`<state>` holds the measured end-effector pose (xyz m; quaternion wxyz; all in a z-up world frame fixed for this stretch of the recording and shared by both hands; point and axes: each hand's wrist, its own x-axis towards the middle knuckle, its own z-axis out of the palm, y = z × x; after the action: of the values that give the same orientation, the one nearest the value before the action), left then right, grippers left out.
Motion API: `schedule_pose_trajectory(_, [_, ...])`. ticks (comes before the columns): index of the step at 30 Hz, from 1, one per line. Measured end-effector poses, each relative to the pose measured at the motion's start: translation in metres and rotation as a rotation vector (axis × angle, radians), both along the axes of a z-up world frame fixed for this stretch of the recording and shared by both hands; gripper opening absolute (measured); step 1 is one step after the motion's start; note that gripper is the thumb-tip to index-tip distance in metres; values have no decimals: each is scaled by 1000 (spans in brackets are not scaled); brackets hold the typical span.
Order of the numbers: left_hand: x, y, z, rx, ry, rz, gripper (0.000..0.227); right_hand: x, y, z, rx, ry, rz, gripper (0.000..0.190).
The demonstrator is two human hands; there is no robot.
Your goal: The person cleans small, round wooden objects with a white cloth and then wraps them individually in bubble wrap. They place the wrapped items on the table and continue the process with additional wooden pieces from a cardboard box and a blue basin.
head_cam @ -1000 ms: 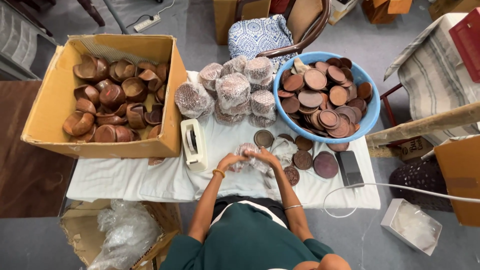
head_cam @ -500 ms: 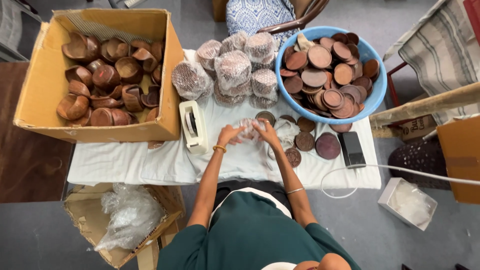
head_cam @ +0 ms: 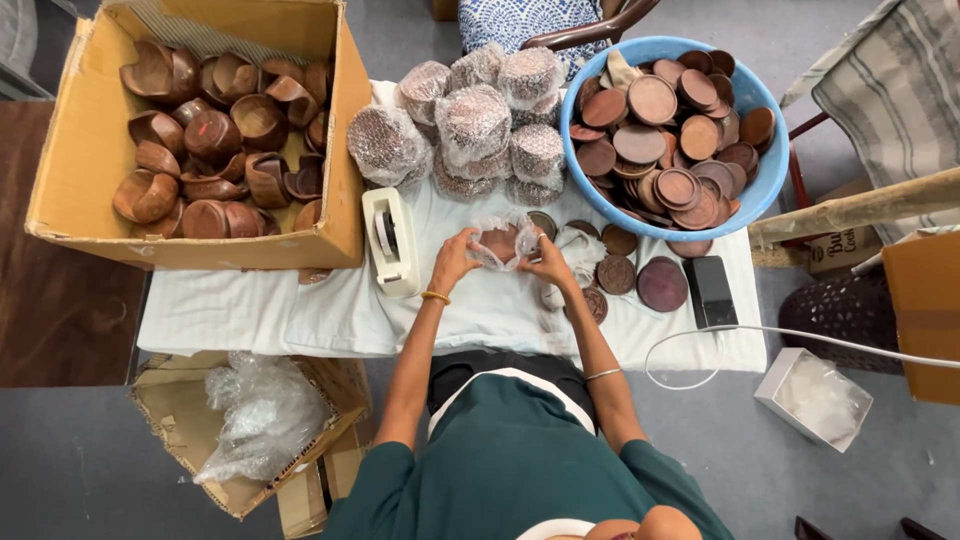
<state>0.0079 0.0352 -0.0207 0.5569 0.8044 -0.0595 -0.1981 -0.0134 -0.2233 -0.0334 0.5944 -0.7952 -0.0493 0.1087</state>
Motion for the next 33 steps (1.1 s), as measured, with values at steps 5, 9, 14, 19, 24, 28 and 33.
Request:
schedule_pose_trajectory(5, [0,-8,11,230,-384,125,52,19,6,3,-250,-147,-82,79])
schedule_pose_trajectory(9, [13,-11,1,89,-482,146,41,28,14,0,-343,-188,-99,76])
schedule_pose_trajectory(14, [18,-23,-13,-127,-384,157,18,35,6,-33,-300,-166,-97,81])
schedule_pose_trajectory(19, [11,-36,5,200,-537,231,22,28,13,-28,-143,-85,-37,97])
schedule_pose_trajectory(24, [8,-40,18,288,-488,283,25,31,7,-45,-100,-223,82,106])
schedule_pose_trajectory(28, [12,-41,3,301,-428,372,23,23,26,-23,-157,-138,-96,113])
schedule_pose_trajectory(33, [21,-37,-20,247,-378,434,13,16,44,-1,-203,-157,-282,102])
